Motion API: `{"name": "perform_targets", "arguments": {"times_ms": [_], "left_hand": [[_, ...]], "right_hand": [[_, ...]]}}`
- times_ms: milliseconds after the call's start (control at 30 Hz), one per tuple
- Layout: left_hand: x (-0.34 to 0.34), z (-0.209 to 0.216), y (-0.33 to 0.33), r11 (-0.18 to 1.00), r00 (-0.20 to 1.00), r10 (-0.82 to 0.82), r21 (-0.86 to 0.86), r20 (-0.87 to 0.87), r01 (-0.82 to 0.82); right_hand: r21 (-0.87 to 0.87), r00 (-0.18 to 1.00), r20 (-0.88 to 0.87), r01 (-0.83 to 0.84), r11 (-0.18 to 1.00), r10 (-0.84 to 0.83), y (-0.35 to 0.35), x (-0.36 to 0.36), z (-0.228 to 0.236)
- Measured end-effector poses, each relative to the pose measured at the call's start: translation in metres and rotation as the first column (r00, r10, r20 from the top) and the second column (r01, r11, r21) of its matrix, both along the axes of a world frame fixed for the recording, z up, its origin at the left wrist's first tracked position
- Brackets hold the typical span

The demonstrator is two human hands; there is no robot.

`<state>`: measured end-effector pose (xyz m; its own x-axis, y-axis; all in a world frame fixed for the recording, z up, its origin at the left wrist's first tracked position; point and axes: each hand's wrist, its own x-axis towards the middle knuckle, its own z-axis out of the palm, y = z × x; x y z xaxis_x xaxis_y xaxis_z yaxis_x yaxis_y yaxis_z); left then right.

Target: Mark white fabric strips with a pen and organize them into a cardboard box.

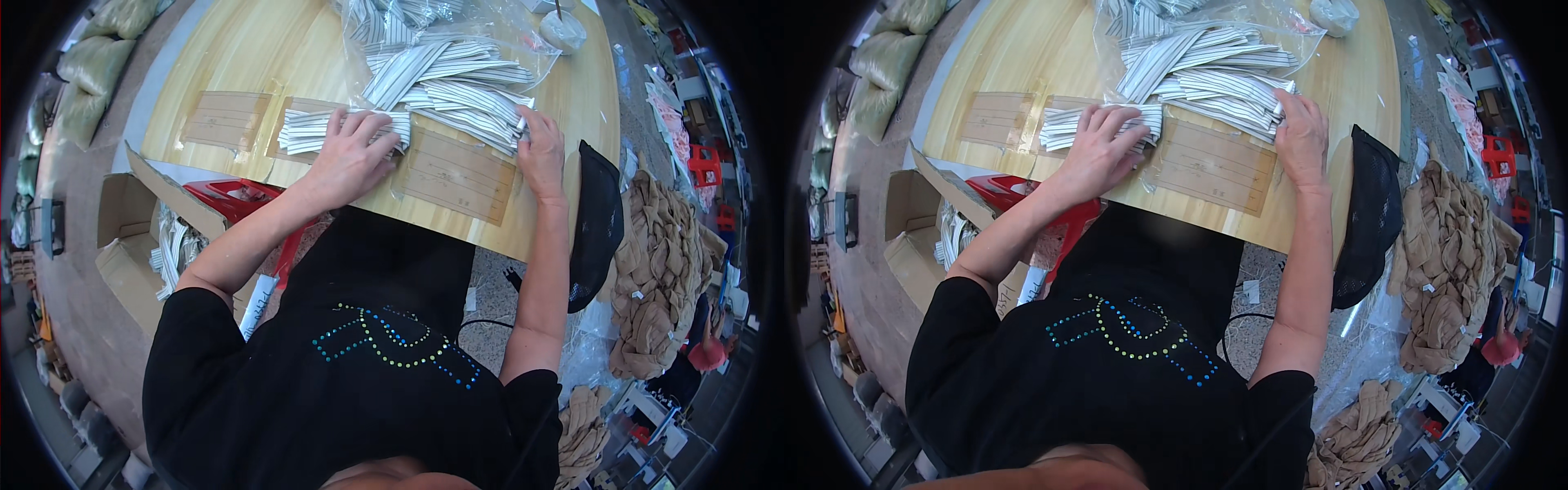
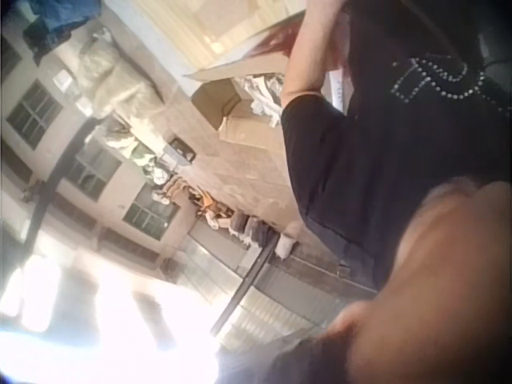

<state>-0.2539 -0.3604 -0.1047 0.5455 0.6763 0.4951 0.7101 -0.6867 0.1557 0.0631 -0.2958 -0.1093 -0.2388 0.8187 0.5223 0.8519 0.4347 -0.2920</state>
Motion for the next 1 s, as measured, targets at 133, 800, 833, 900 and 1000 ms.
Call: {"name": "perform_targets", "arguments": {"times_ms": [133, 800, 833, 900, 1000], "left_hand": [[-0.013, -0.025, 0.007, 0.996, 0.997, 0.064, -0.073, 0.047, -0.060], [-0.023, -0.026, 0.010, 0.987, 0.946, 0.127, -0.133, 0.299, -0.090], [-0.018, -0.022, 0.008, 0.987, 0.947, 0.119, -0.140, 0.300, -0.079], [-0.007, -0.005, 0.001, 0.992, 0.817, 0.129, -0.075, 0.562, -0.105], [0.030, 0.029, -0.017, 0.974, 0.784, -0.210, 0.193, 0.583, 0.117]], "right_hand": [[-0.034, 1.000, -0.008, 0.009, 0.999, -0.009, 0.001, 0.006, -0.003], [-0.150, 0.308, -0.945, -0.115, 0.982, -0.108, -0.114, -0.046, 0.056], [-0.156, 0.308, -0.944, -0.105, 0.982, -0.117, -0.120, -0.043, 0.040], [-0.348, 0.371, -0.873, -0.020, 0.937, -0.316, -0.127, -0.039, 0.012], [-0.499, 0.723, -0.560, 0.096, 0.861, -0.405, -0.131, -0.042, 0.000]]}}
